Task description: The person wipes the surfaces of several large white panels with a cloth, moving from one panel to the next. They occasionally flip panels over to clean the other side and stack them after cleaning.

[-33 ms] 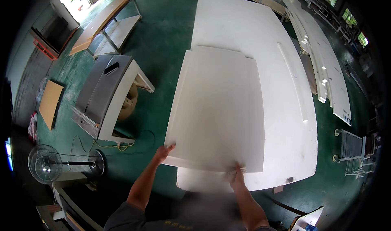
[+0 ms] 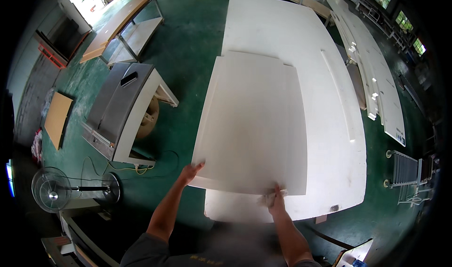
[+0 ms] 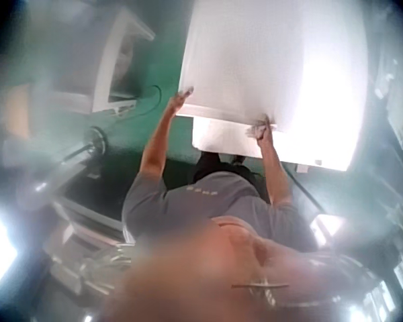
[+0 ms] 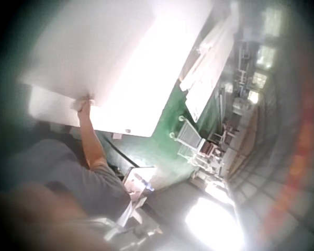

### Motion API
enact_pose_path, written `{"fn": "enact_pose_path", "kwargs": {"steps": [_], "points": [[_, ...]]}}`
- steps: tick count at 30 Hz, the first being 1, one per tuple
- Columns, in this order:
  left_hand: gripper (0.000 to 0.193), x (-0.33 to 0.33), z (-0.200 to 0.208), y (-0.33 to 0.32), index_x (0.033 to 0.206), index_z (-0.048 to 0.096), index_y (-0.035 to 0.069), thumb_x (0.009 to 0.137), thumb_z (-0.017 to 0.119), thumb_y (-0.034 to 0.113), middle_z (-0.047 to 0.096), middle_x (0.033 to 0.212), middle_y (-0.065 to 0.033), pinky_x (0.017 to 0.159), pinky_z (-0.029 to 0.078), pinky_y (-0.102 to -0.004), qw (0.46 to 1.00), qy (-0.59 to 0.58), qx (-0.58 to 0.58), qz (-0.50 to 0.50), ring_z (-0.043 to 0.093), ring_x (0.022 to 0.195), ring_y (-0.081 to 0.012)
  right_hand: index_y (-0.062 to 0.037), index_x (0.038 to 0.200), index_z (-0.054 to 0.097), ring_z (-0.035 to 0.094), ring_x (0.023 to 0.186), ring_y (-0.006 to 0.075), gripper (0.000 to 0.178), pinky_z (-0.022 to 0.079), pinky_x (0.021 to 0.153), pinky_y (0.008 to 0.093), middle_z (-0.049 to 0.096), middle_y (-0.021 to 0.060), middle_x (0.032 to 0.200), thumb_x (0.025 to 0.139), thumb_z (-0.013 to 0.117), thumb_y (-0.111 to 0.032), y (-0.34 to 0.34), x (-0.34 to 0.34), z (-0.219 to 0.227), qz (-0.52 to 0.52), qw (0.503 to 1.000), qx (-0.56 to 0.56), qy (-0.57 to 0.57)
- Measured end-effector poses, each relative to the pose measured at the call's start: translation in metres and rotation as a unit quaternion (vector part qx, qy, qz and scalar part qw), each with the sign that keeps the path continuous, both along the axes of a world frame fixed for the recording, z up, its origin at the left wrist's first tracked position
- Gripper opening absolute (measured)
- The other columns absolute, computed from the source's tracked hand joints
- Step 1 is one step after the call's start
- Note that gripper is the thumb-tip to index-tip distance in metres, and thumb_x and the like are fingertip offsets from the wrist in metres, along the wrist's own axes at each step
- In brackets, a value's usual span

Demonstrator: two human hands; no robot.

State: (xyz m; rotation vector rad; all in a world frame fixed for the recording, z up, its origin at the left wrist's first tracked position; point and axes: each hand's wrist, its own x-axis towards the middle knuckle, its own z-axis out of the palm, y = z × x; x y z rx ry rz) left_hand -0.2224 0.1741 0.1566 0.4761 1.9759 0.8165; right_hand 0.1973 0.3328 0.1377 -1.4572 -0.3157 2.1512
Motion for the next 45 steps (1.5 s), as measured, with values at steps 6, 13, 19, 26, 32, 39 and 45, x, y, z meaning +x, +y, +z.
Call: {"fn": "enact_pose_path", "kwargs": {"steps": [6, 13, 19, 26, 32, 39, 45], "points": [[0.099, -0.037, 0.012, 0.07, 0.152, 0.032, -0.006, 0.089, 0.065, 0.063, 0.043, 0.153, -0.0254, 0.111, 0.042, -0.0443, 0.988, 0.086, -0.103, -0.08, 0.048, 0.137, -0.0376, -0.0055, 0.1, 0.065, 0.067, 0.066, 0.0235, 0.041, 0.057, 0.062, 0.0405, 0.069, 0.0097, 0.082, 0.086, 0.08, -0.04, 0.121, -0.007, 0.016, 0.314, 0.897, 0.129, -0.284], [0.095, -0.041, -0.036, 0.171, 0.161, 0.017, 0.011, 0.092, 0.062, 0.058, 0.023, 0.166, -0.017, 0.113, 0.041, -0.0479, 0.969, 0.248, -0.004, 0.017, 0.04, 0.144, -0.0384, 0.0018, 0.135, 0.055, 0.071, 0.096, 0.0306, 0.066, 0.056, 0.084, 0.0391, 0.072, 0.02, 0.107, 0.085, 0.078, -0.035, 0.213, -0.066, -0.012, 0.334, 0.682, 0.44, -0.479], [0.084, -0.024, -0.056, 0.183, 0.16, 0.021, 0.021, 0.094, 0.062, 0.053, 0.028, 0.164, -0.0168, 0.107, 0.047, -0.0474, 0.964, 0.264, 0.012, 0.015, 0.047, 0.138, -0.0393, -0.008, 0.158, 0.031, 0.067, 0.112, 0.0334, 0.1, 0.052, 0.097, 0.0406, 0.069, 0.0195, 0.122, 0.079, 0.083, -0.042, 0.202, -0.075, -0.009, 0.396, 0.722, 0.393, -0.41], [0.074, 0.001, -0.073, 0.115, 0.156, 0.029, 0.014, 0.097, 0.065, 0.04, 0.048, 0.151, -0.0211, 0.107, 0.045, -0.0416, 0.98, 0.181, 0.041, 0.072, 0.049, 0.137, -0.0376, -0.002, 0.155, 0.034, 0.07, 0.106, 0.0359, 0.096, 0.053, 0.095, 0.0401, 0.07, 0.0229, 0.118, 0.079, 0.086, -0.032, 0.138, -0.052, 0.001, 0.414, 0.69, 0.409, -0.431], [0.074, -0.005, -0.086, 0.111, 0.155, 0.03, 0.001, 0.099, 0.064, 0.035, 0.045, 0.153, -0.0235, 0.112, 0.041, -0.0398, 0.969, 0.203, 0.105, 0.096, 0.047, 0.139, -0.0355, -0.0134, 0.159, 0.03, 0.066, 0.115, 0.036, 0.098, 0.052, 0.098, 0.0438, 0.068, 0.0194, 0.126, 0.081, 0.081, -0.044, 0.159, -0.071, 0.013, 0.46, 0.666, 0.38, -0.447], [0.079, -0.021, -0.086, 0.131, 0.155, 0.032, 0.004, 0.097, 0.059, 0.052, 0.044, 0.154, -0.0239, 0.112, 0.04, -0.0491, 0.939, 0.341, 0.027, 0.015, 0.046, 0.139, -0.0408, -0.0118, 0.15, 0.044, 0.064, 0.117, 0.0342, 0.083, 0.051, 0.099, 0.0433, 0.068, 0.0155, 0.125, 0.082, 0.078, -0.044, 0.188, -0.053, 0.035, 0.461, 0.682, 0.387, -0.415], [0.092, 0.084, -0.059, 0.175, 0.158, 0.017, -0.005, 0.099, 0.051, 0.056, 0.012, 0.166, -0.0285, 0.124, 0.01, -0.0558, 0.84, 0.518, -0.073, -0.145, 0.01, 0.154, -0.0435, -0.0077, 0.133, 0.059, 0.067, 0.1, 0.0368, 0.056, 0.057, 0.085, 0.0471, 0.059, 0.0132, 0.123, 0.085, 0.077, -0.03, 0.328, 0.098, 0.015, 0.243, 0.628, 0.414, -0.612]]}}
